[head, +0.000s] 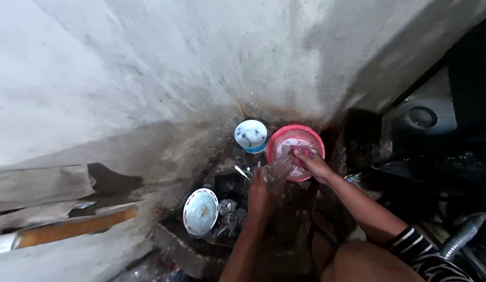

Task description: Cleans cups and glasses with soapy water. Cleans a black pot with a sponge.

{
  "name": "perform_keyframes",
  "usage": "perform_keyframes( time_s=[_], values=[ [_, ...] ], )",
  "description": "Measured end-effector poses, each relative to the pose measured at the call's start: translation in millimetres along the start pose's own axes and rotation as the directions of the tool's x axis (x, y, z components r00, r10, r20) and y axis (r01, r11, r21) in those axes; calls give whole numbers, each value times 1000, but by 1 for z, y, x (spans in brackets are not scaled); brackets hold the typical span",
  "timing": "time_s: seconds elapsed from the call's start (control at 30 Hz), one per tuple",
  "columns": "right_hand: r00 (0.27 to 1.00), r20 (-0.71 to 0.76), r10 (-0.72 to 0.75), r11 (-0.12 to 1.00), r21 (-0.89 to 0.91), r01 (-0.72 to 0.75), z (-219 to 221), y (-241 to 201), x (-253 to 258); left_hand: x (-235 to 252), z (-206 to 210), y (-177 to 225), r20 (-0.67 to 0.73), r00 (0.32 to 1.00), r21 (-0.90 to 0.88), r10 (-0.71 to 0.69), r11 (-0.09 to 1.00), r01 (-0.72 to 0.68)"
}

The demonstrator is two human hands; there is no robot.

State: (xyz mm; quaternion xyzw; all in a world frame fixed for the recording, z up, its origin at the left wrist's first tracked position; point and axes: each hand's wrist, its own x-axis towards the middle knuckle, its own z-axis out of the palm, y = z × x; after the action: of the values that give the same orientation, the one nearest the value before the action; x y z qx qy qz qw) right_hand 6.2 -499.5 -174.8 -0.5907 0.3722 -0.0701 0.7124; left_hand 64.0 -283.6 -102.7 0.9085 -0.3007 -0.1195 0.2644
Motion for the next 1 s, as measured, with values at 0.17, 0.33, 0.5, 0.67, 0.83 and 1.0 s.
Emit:
perform_keyframes(
  time_s=[0.17,0.33,0.5,0.67,0.83,1.0],
  values=[
    [998,49,-42,994,98,37,7,5,-12,-1,6,-14,-78,995,-34,58,998,-61],
    [971,238,4,991,130,-36,29,10,-35,-33,7,-38,-71,996,-167,-55,985,42],
    [842,525,126,990,-117,-75,61,-19,-65,-65,-11,-43,-15,932,-567,-362,771,291],
    [593,796,-119,656,-385,649,83,-79,-91,-92,-54,-46,236,793,-906,-561,169,389],
    [554,818,-154,822,-206,531,103,-105,-121,-117,-78,-46,-24,853,-978,-522,188,88],
    [288,948,136,612,-308,728,121,-134,-149,-123,-92,-34,25,846,-985,-533,132,112]
  ],
)
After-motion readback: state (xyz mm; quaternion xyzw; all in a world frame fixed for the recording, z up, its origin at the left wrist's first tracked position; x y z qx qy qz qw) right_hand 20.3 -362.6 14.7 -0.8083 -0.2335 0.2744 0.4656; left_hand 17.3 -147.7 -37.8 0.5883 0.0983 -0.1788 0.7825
